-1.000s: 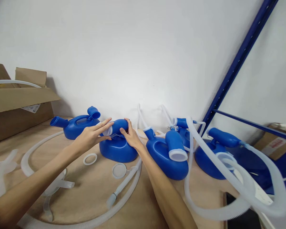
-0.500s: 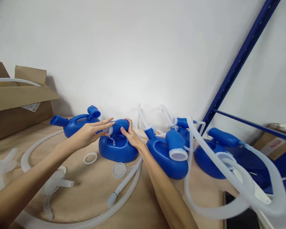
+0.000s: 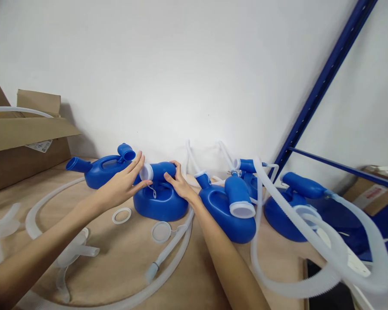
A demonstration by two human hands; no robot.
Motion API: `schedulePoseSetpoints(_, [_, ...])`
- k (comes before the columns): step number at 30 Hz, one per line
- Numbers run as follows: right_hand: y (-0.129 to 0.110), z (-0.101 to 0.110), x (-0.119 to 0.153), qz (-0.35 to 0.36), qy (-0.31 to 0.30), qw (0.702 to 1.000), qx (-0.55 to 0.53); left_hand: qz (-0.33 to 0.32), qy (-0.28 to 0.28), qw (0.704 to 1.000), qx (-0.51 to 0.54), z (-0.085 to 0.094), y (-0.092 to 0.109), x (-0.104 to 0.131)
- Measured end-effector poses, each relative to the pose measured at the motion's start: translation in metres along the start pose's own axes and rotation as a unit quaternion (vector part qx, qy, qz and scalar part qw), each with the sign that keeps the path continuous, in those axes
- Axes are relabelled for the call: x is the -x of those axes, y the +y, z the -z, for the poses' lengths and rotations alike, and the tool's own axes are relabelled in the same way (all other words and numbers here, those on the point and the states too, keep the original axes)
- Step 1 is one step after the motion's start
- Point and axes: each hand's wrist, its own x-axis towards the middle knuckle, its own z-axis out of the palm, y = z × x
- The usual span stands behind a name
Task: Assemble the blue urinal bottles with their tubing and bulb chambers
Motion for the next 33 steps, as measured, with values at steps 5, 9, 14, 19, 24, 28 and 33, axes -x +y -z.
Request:
schedulePoseSetpoints(5, [-0.007, -0.003, 0.003, 0.004, 0.000, 1.000, 0.012, 0.061, 0.020, 0.997, 0.040, -0.026, 0.009, 0.003])
schedulePoseSetpoints(9, [-0.010, -0.003, 0.005, 0.002, -0.003, 0.999, 0.043, 0.070, 0.055, 0.992, 0.085, -0.042, 0.005, 0.000])
schedulePoseSetpoints(14, [-0.010, -0.001, 0.005, 0.016, -0.010, 0.997, 0.073, 0.009, 0.088, 0.993, 0.081, -0.044, -0.004, -0.006])
schedulePoseSetpoints(19, [-0.010, -0.001, 0.005, 0.016, -0.013, 0.998, 0.053, -0.022, 0.056, 0.994, 0.090, -0.040, -0.008, -0.007])
schedulePoseSetpoints(24, [-0.010, -0.003, 0.005, 0.018, -0.008, 0.999, 0.033, -0.007, -0.011, 0.997, 0.074, -0.030, -0.012, -0.003])
schedulePoseSetpoints(28, [-0.007, -0.004, 0.004, 0.015, 0.013, 1.000, 0.023, -0.045, -0.053, 0.998, 0.011, -0.017, -0.021, -0.002])
schedulePoseSetpoints(33, [-0.003, -0.004, 0.002, 0.009, 0.019, 1.000, -0.006, -0.113, 0.005, 0.988, -0.108, -0.015, -0.019, -0.002])
